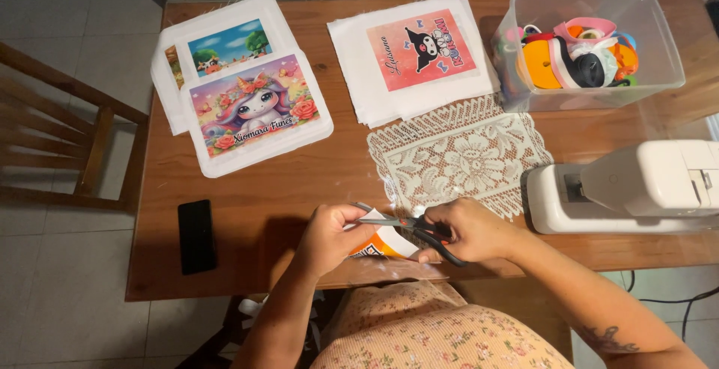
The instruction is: Cutting out various printed character designs from sheets using scissors
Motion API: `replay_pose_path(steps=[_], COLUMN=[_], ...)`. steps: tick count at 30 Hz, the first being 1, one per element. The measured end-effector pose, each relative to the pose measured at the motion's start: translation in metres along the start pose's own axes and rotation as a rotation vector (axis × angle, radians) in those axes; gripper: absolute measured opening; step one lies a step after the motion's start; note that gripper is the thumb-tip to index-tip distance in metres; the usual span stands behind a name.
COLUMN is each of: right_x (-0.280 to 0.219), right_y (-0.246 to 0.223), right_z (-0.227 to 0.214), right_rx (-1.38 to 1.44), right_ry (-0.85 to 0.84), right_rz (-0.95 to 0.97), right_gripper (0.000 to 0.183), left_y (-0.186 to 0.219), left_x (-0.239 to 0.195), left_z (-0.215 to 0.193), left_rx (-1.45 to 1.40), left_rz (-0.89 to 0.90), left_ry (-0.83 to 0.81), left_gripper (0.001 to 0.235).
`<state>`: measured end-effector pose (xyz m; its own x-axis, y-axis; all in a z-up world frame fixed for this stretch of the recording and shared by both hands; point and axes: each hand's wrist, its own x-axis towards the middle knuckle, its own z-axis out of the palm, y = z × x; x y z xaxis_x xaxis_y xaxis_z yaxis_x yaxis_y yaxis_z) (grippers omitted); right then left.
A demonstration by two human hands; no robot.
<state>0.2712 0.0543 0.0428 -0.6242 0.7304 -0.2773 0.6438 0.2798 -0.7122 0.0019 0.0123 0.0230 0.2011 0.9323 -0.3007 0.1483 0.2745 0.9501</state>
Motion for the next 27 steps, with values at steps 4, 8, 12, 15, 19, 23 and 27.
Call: replay_pose_path(steps=[4,8,12,15,19,23,27], right_x=[-0.001,-0.004,-0.007,-0.009,-0.012,-0.013,-0.014], right_y=[0.003,0.010,0.010,0.009,0.005,0.004,0.022], right_z=[0.001,0.004,0.003,0.003,0.002,0.002,0.007], right_rx=[0.004,-0.004,-0.025,-0.036,-0.064,-0.069,-0.033], right_ry=[0.008,0.005,-0.007,-0.003,0.001,0.007,0.013], right_rz=[0.008,0.012,-0.027,-0.043,-0.049,-0.028,-0.045], right_gripper=[0.054,0.054,0.049,0.048,0.046,0.044,0.049], left_y=[-0.002,-0.003,-0.013,-0.013,-0.009,-0.003,-0.005], left_x=[-0.001,-0.002,-0.002,-0.003,-0.008,-0.012,-0.012], left_z=[-0.001,-0.002,-0.004,-0.005,-0.007,-0.008,-0.007], left_rx=[0.002,0.005,0.053,0.031,0.043,0.049,0.041], left_rz=[-0.008,-0.027,-0.066,-0.052,-0.077,-0.092,-0.086], left_ry=[0.008,0.019,-0.005,-0.031,-0.036,-0.030,-0.006], left_gripper=[0.017,0.020,0.018,0.015,0.013,0.014,0.015])
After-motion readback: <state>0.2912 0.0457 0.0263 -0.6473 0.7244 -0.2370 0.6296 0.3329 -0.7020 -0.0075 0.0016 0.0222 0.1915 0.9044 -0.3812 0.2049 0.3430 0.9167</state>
